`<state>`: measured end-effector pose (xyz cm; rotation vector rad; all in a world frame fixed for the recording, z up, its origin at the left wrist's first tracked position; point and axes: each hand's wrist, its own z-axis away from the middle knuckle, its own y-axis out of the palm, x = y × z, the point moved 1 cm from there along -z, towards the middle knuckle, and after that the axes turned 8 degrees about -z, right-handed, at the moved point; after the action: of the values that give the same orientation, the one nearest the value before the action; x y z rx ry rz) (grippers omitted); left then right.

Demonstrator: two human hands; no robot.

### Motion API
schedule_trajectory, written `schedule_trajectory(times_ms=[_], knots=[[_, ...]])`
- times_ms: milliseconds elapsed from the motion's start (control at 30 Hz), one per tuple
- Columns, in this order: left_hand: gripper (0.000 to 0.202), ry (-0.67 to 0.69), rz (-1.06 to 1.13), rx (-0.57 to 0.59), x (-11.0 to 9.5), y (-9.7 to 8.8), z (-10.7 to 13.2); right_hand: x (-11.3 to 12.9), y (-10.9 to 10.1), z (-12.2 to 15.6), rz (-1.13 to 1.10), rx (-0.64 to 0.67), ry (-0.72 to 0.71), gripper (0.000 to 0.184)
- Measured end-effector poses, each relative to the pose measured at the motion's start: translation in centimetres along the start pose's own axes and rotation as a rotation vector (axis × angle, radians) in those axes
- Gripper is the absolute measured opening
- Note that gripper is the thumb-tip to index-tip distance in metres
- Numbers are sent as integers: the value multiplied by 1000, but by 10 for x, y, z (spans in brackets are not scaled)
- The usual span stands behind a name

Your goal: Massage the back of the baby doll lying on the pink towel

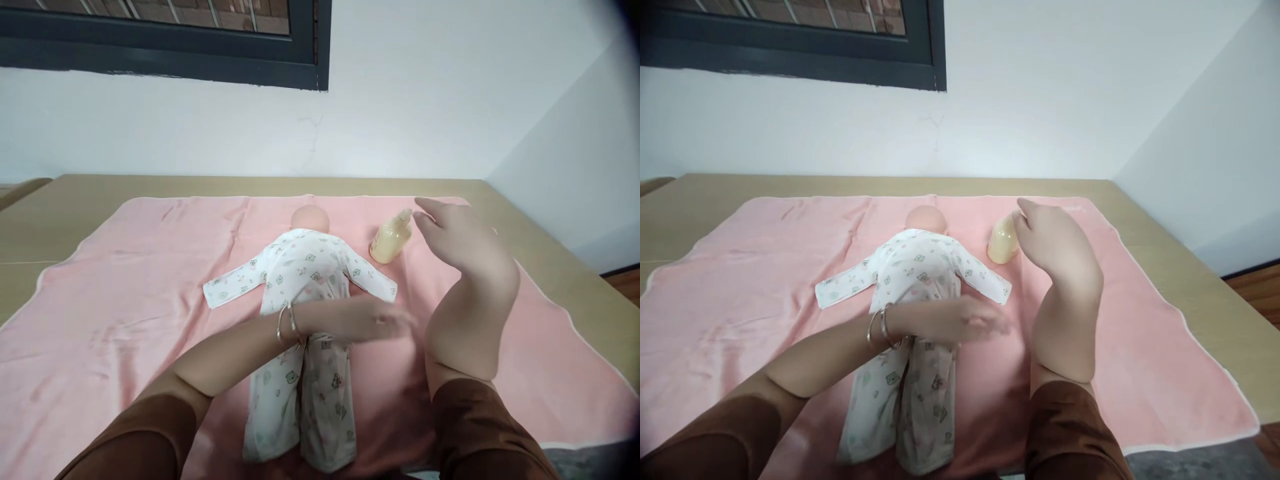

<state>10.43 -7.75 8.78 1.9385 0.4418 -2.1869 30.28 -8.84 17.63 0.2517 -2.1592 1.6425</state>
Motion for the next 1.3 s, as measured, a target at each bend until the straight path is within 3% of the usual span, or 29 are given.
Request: schedule_trajectory(times_ms=[67, 133, 233, 367, 533, 667, 800, 933, 1033, 1167, 1233, 1300], knots=[[39, 76, 12, -12, -11, -7, -29, 1, 0, -3, 83, 129, 3, 27], [50, 56, 162, -112, -18, -17, -56, 2, 4, -8, 114, 219, 13, 22], [55, 72, 381, -185, -24, -31, -83, -1, 12, -17, 83, 264, 69, 20], [61, 44, 563, -168, -22, -39, -97, -9, 20, -29, 64, 235, 87, 23], [69, -7, 645, -193, -16, -39, -94, -10, 24, -32, 48, 169, 48, 27], [69, -36, 748, -262, -16, -43, -79, -3, 29, -31, 109, 115, 32, 34], [66, -148, 873, -349, -12, -35, -41, 11, 35, -29, 218, 63, 37, 47], [65, -262, 931, -298, -5, -20, 3, 21, 44, -24, 306, 35, 69, 51], [62, -233, 936, -297, -8, -21, 29, 18, 52, -23, 298, 1, 59, 53], [62, -126, 933, -358, -22, -35, 50, 16, 61, -24, 326, -82, -145, 47], [61, -115, 928, -385, -28, -42, 55, 25, 66, -21, 286, -132, -307, 40], [57, -100, 903, -489, -30, -47, 57, 42, 74, -12, 168, -147, -472, 34]])
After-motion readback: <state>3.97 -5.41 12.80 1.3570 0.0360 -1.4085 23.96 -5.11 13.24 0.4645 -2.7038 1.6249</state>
